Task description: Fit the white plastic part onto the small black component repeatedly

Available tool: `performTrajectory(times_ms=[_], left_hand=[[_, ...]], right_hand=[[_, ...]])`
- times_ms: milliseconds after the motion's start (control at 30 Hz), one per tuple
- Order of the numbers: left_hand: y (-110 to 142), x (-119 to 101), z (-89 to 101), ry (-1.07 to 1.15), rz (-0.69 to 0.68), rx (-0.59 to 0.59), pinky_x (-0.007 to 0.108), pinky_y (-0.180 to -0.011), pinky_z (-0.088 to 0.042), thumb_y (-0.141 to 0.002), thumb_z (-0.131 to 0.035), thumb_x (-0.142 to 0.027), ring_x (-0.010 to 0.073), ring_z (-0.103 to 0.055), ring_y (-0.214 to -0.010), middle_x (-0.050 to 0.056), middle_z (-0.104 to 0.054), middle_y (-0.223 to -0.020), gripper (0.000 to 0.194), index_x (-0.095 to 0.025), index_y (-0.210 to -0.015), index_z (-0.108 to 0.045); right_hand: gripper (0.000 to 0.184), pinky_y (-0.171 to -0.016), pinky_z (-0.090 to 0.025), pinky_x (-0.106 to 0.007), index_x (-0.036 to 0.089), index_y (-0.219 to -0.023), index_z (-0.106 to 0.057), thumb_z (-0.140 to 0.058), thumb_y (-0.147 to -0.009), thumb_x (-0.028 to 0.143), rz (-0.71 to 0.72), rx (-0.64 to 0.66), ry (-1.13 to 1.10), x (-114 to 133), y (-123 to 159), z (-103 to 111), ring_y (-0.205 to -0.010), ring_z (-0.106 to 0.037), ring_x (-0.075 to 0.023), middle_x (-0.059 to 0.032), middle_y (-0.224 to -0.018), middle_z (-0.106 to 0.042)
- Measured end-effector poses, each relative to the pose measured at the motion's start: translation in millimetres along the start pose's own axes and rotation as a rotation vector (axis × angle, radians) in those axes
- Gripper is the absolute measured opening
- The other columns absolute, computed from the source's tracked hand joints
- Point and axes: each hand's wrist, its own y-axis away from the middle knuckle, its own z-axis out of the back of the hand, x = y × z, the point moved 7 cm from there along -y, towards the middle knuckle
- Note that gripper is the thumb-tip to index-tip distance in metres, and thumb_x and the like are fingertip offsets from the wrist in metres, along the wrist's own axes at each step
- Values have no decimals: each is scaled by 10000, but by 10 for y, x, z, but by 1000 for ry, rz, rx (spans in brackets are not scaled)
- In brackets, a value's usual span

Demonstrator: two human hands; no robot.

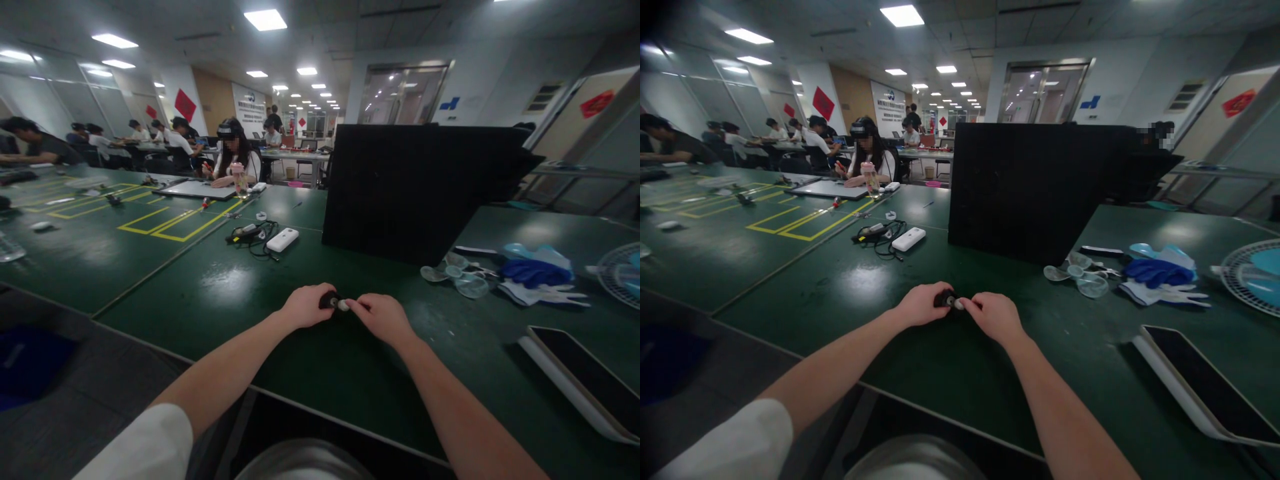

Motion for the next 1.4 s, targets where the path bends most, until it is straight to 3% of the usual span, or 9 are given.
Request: performTrajectory(times_ms=[233, 367, 533, 633, 833, 967, 1067, 1200, 1400], left_hand=[[-4, 141, 59, 38, 22, 7, 325, -868, -532, -803, -680, -339, 221, -683, -986, 29, -707, -1134, 474, -288, -1266, -591], [128, 658, 289, 28, 126, -74, 345, -905, -527, -766, -694, -294, 235, -652, -1027, 75, -660, -1186, 445, -221, -1197, -613], [523, 1404, 840, -206, 235, -274, 425, -983, -495, -764, -661, -257, 302, -608, -1143, 115, -541, -1386, 529, -212, -1273, -524], [708, 1635, 1052, -404, 222, -257, 471, -1068, -422, -762, -617, -206, 341, -552, -1218, 118, -527, -1408, 500, -224, -1258, -554], [880, 1874, 1135, -529, 204, -216, 509, -1131, -330, -780, -545, -144, 350, -481, -1298, 104, -530, -1407, 490, -264, -1250, -606], [1022, 2127, 1298, -462, 278, -412, 495, -1131, -336, -773, -573, -150, 335, -461, -1330, 104, -485, -1455, 491, -260, -1251, -593], [1139, 2419, 1453, -224, 488, -681, 438, -1048, -434, -813, -586, -225, 280, -556, -1209, 130, -550, -1347, 468, -206, -1276, -523], [1058, 2556, 1301, 213, 673, -897, 344, -888, -519, -947, -488, -403, 199, -646, -983, 134, -635, -1157, 467, -130, -1315, -398], [274, 1863, 687, 106, 521, -444, 354, -822, -523, -959, -503, -481, 236, -688, -937, 124, -692, -1101, 449, -185, -1292, -443]], right_hand=[[661, -555, -365, -284, 208, -750, -656, -232, -1007, 645, -120, -69, -92, -108, 29, 59, -601, -562, -168, -40, -675, -628], [700, -552, -396, -289, 200, -809, -688, -224, -987, 693, -204, -79, -198, -212, 42, 65, -589, -573, -174, -43, -660, -631], [722, -560, -406, -296, 199, -789, -691, -217, -980, 709, -204, -36, -253, -213, 19, -51, -602, -592, -172, -46, -682, -653], [719, -556, -407, -296, 202, -795, -695, -219, -979, 709, -186, -16, -286, -193, 11, -121, -601, -592, -171, -45, -689, -655], [712, -538, -399, -299, 201, -829, -711, -241, -970, 716, -191, 16, -285, -246, -13, -218, -611, -597, -181, -57, -717, -668], [702, -564, -415, -310, 205, -813, -704, -248, -971, 715, -199, 19, -277, -258, -20, -223, -622, -602, -185, -50, -712, -666], [696, -559, -409, -312, 209, -778, -697, -265, -964, 722, -189, 15, -296, -222, -17, -206, -604, -594, -184, -44, -677, -651], [696, -537, -398, -310, 215, -733, -676, -273, -951, 739, -180, 9, -320, -179, -2, -195, -565, -570, -179, -35, -628, -620], [705, -559, -436, -317, 205, -794, -707, -269, -958, 732, -222, -62, -469, -257, 12, -196, -609, -604, -188, -55, -698, -665]])
